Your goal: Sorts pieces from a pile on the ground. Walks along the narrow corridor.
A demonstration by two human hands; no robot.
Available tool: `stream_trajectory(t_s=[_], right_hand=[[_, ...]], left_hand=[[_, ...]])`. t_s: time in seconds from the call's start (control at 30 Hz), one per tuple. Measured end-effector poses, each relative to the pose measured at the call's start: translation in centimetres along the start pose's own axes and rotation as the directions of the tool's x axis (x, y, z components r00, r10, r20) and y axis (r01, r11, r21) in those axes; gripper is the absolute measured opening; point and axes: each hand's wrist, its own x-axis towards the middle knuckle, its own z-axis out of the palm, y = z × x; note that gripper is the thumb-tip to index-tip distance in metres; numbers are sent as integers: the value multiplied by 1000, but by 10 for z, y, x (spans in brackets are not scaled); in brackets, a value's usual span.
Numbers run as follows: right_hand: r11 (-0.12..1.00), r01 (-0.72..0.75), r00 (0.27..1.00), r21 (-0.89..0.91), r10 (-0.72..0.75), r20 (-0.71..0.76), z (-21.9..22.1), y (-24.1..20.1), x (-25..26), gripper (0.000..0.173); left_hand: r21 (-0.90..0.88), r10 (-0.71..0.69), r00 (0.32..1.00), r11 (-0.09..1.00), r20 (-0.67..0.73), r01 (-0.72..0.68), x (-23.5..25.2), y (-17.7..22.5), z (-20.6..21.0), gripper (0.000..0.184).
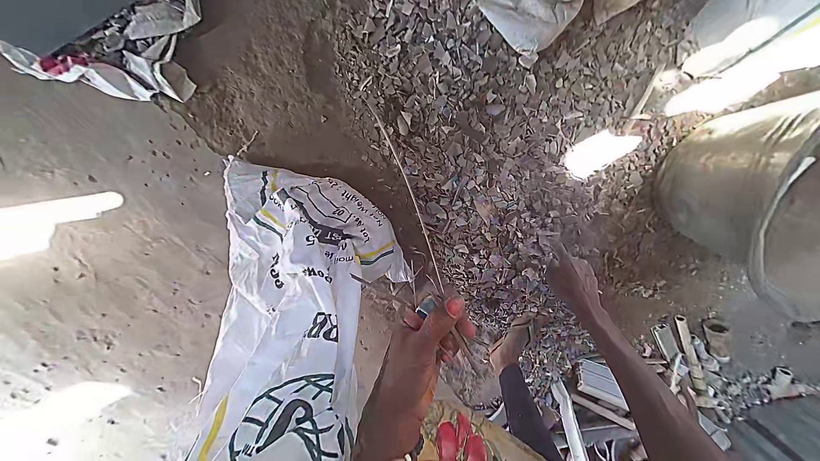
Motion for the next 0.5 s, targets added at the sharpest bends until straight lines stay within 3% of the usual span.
stream_trajectory(t_s=[0.07, 0.17, 0.2, 0.27, 0.37, 0.5], right_hand=[[983, 178, 980, 41, -174, -98, 3, -48, -2, 43], [909, 412, 889, 67, -385, -249, 19, -125, 27, 35], [902, 427, 874, 60, -395, -283, 23, -146, 40, 35], [944, 319, 925, 77, -293, -244, 25, -172, 58, 38], [959, 259, 938, 114, -221, -268, 35, -165, 69, 39], [847, 448, 851, 288, -305, -426, 57, -124, 79, 29]], left_hand=[[-53, -27, 1000, 998, 1, 27, 0, -4, -7, 15], [-72, -22, 998, 997, 51, 25, 0, -9, -12, 13], [-69, -18, 997, 997, 73, 23, 0, -10, -13, 13], [-56, -22, 996, 998, 91, 27, -2, -8, -13, 10], [-69, -14, 997, 997, 74, 20, -2, -2, -17, 10], [-108, -39, 997, 993, 66, 46, -3, -1, -20, 11]])
